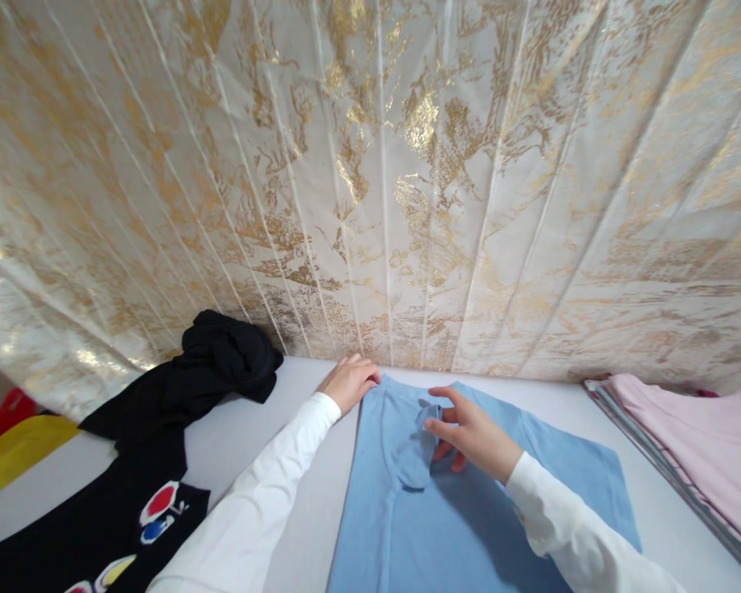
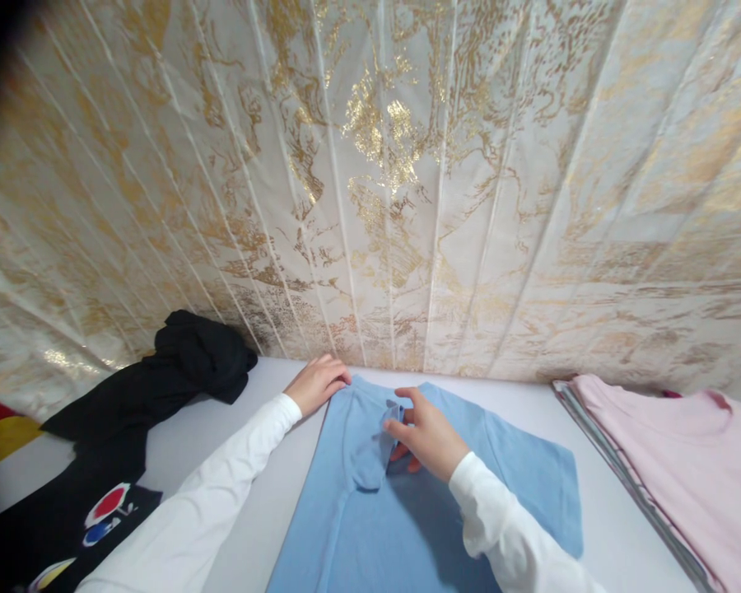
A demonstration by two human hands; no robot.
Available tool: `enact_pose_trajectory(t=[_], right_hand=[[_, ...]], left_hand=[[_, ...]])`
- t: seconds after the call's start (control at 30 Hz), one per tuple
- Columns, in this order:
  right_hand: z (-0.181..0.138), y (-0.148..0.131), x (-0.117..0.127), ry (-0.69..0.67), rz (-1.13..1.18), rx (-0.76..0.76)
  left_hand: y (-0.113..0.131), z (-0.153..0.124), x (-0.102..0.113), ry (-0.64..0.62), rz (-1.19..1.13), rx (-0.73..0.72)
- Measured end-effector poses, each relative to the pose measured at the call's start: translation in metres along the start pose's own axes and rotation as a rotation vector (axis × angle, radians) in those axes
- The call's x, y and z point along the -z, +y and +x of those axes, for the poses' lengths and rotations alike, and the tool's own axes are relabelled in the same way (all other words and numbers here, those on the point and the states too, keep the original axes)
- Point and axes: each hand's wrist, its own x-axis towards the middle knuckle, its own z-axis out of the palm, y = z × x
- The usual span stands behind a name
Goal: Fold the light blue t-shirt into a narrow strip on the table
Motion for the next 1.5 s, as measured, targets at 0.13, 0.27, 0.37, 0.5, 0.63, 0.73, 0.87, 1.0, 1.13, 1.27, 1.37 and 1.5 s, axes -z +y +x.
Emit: enact_pose_trajectory(t=[0.13, 0.27, 0.37, 0.5, 0.63, 0.73, 0.87, 1.0, 1.13, 1.27, 1.37, 1.5], right_hand=[[-0.006, -0.005, -0.004, 0.041, -0.158, 0.146], [-0.015, -0.022, -0.007, -0.015, 0.019, 0.192], [-0.019, -0.030, -0.008, -0.077, 0.111, 0.095], [-0.016, -0.017, -0.005, -0.034, -0.014, -0.006], [-0.010, 0.001, 0.001, -0.030, -0.169, -0.012], [-0.009, 0.005, 0.004, 0.007, -0.224, 0.071], [-0.010, 0.001, 0.006, 0.073, -0.432, 0.174], [-0.014, -0.008, 0.006, 0.075, -0.465, 0.246], [-0.016, -0.012, 0.006, 0.104, -0.500, 0.282], [-0.013, -0.008, 0.009, 0.096, -0.685, 0.183], [-0.014, -0.007, 0.008, 0.107, -0.842, 0.152], [-0.021, -0.015, 0.000, 0.175, -0.901, 0.304]], left_hand=[[0.000, 0.001, 0.001, 0.019, 0.005, -0.014], [0.000, 0.000, 0.001, 0.021, 0.004, -0.019], [0.002, -0.001, 0.000, 0.019, 0.005, -0.031], [0.006, -0.001, 0.001, 0.029, 0.006, -0.051], [0.011, 0.001, 0.001, 0.060, -0.008, -0.065], [0.012, 0.002, -0.001, 0.068, -0.019, -0.075], [0.010, 0.002, -0.003, 0.069, -0.031, -0.076], [0.014, 0.003, -0.001, 0.120, -0.060, -0.058], [0.017, 0.003, -0.004, 0.134, -0.091, -0.044], [0.014, 0.003, -0.011, 0.121, -0.105, -0.036], [0.012, 0.003, -0.013, 0.130, -0.109, -0.016], [0.012, 0.003, -0.014, 0.112, -0.111, -0.012]])
